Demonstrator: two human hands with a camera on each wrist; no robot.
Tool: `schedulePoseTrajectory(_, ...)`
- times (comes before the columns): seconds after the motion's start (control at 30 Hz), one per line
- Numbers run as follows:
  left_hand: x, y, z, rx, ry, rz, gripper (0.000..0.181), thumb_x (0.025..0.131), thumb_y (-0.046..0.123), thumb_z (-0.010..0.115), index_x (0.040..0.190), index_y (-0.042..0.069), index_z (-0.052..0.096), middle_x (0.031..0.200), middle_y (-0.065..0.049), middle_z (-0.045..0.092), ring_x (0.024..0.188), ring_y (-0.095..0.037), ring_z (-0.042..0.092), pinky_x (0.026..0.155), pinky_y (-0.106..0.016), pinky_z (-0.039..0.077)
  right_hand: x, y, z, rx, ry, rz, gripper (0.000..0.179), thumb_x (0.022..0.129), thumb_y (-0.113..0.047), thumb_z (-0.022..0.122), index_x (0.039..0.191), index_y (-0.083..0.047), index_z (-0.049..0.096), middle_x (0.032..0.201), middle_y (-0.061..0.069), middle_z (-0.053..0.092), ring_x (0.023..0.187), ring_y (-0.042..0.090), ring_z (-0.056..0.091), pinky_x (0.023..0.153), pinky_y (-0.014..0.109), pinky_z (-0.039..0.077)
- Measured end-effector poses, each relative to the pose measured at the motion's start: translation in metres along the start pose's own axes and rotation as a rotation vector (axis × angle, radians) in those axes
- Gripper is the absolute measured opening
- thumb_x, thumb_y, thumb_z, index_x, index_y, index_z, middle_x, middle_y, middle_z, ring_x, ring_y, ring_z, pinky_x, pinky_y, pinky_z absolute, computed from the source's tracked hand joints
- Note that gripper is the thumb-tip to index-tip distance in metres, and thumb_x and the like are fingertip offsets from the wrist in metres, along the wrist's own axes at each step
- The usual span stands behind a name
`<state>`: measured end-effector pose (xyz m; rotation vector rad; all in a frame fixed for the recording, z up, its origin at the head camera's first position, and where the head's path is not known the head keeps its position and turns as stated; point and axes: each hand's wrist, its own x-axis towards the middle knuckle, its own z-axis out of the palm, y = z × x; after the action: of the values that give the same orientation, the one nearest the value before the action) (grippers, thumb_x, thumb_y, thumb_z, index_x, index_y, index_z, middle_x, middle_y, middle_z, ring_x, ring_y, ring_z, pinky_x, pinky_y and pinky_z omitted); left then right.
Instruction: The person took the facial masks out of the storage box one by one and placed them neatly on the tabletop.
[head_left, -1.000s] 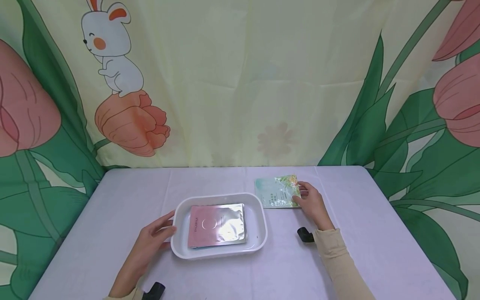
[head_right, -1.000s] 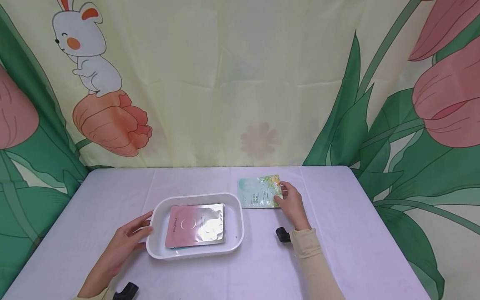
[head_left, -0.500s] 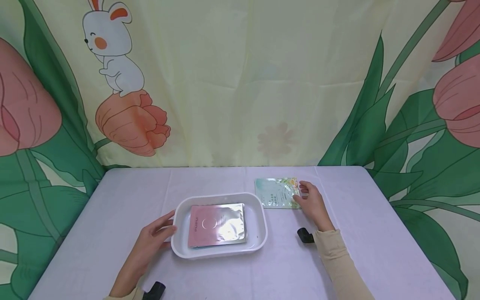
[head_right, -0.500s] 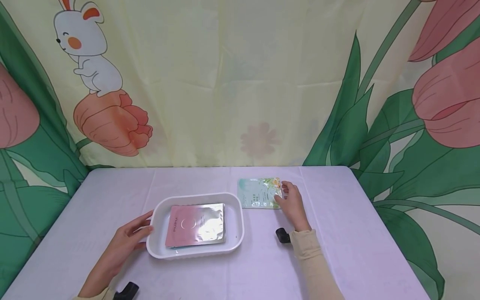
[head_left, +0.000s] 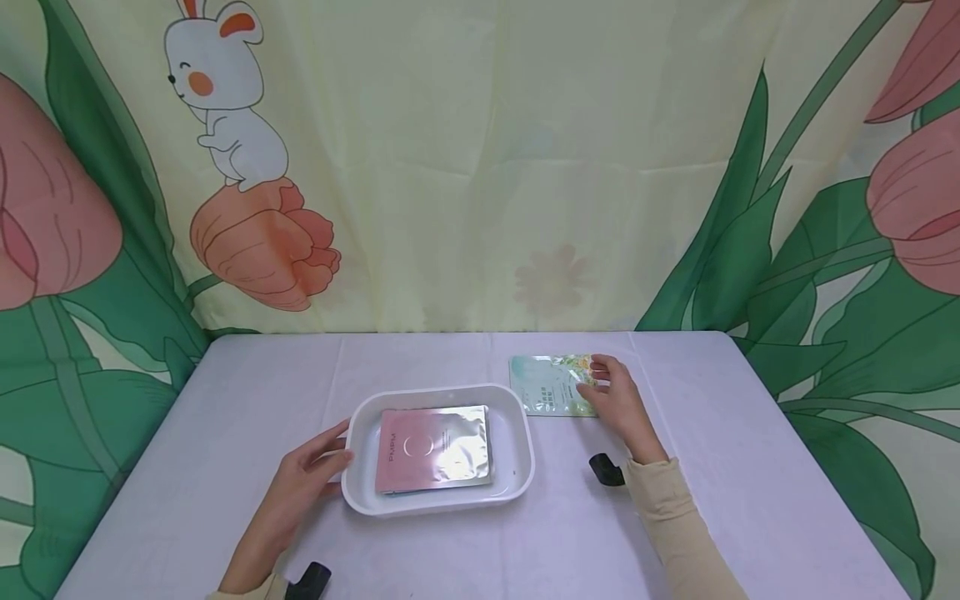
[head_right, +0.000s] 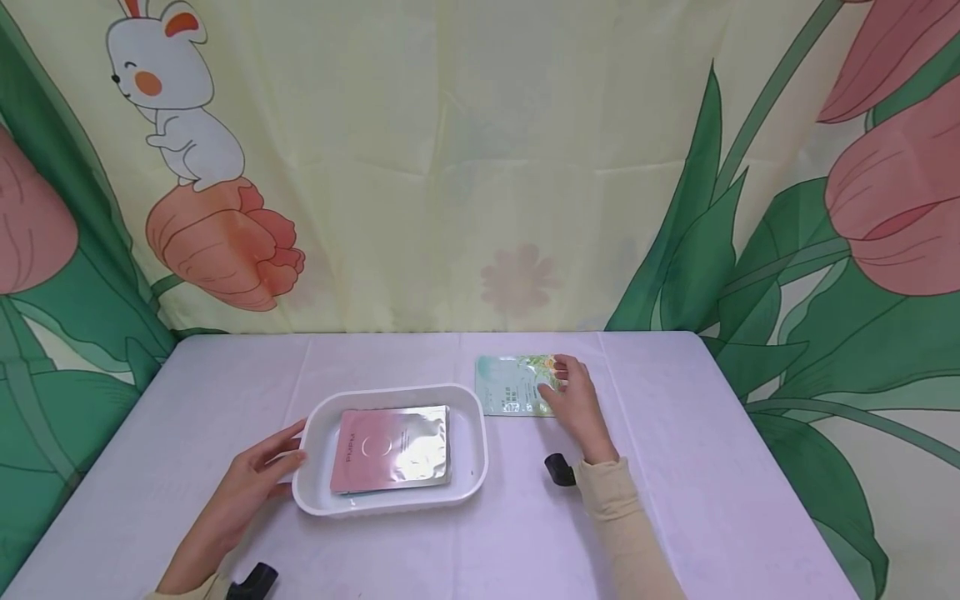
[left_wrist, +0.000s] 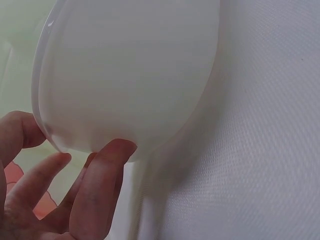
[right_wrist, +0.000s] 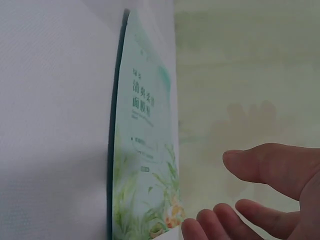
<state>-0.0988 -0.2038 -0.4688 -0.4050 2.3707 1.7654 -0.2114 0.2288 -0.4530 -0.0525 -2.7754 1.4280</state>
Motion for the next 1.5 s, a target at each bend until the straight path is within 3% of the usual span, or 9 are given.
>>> schedulePoseTrajectory(0.37, -0.001, 0.002, 0.0, -0.003, 0.002, 0.02, 0.058, 0.095, 0.032, 0.067, 0.148, 0.022, 0.047, 0.138, -0.015, 0.055, 0.114, -0.022, 0.063, 0.081, -0.027, 0.059, -0.011, -0.024, -0.001, -0.043, -0.029, -0.035, 0.063, 0.095, -0.011, 0.064, 0.147, 0.002, 0.033, 0.141, 0.024, 0.042, 0.13, 0.04, 0.045, 0.108, 0.053, 0.043)
schedulePoseTrajectory(0.7, -0.001, 0.001, 0.0, -0.009, -0.013, 0.022, 0.059, 0.095, 0.034, 0.067, 0.149, 0.024, 0.046, 0.139, -0.014, 0.054, 0.113, -0.021, 0.062, 0.079, -0.024, 0.057, -0.028, -0.045, -0.002, 0.001, -0.033, -0.21, 0.059, 0.091, -0.004, 0.068, 0.142, 0.007, 0.038, 0.134, 0.026, 0.047, 0.123, 0.041, 0.05, 0.102, 0.054, 0.047)
schedulePoseTrajectory(1.07, -0.002, 0.001, 0.0, -0.008, -0.012, 0.015, 0.059, 0.095, 0.033, 0.067, 0.15, 0.023, 0.045, 0.139, -0.015, 0.054, 0.113, -0.021, 0.062, 0.079, -0.024, 0.057, -0.046, -0.065, 0.005, 0.001, -0.064, -0.309, 0.058, 0.092, -0.007, 0.069, 0.142, 0.003, 0.041, 0.135, 0.021, 0.05, 0.121, 0.034, 0.054, 0.099, 0.048, 0.051)
schedulePoseTrajectory(1.5, -0.002, 0.001, 0.0, -0.012, -0.008, 0.032, 0.058, 0.095, 0.032, 0.067, 0.149, 0.023, 0.046, 0.138, -0.015, 0.055, 0.11, -0.019, 0.063, 0.078, -0.024, 0.057, -0.061, -0.081, 0.026, 0.061, -0.172, -0.284, 0.058, 0.091, -0.008, 0.069, 0.142, 0.0, 0.042, 0.128, 0.016, 0.057, 0.11, 0.031, 0.063, 0.096, 0.043, 0.053)
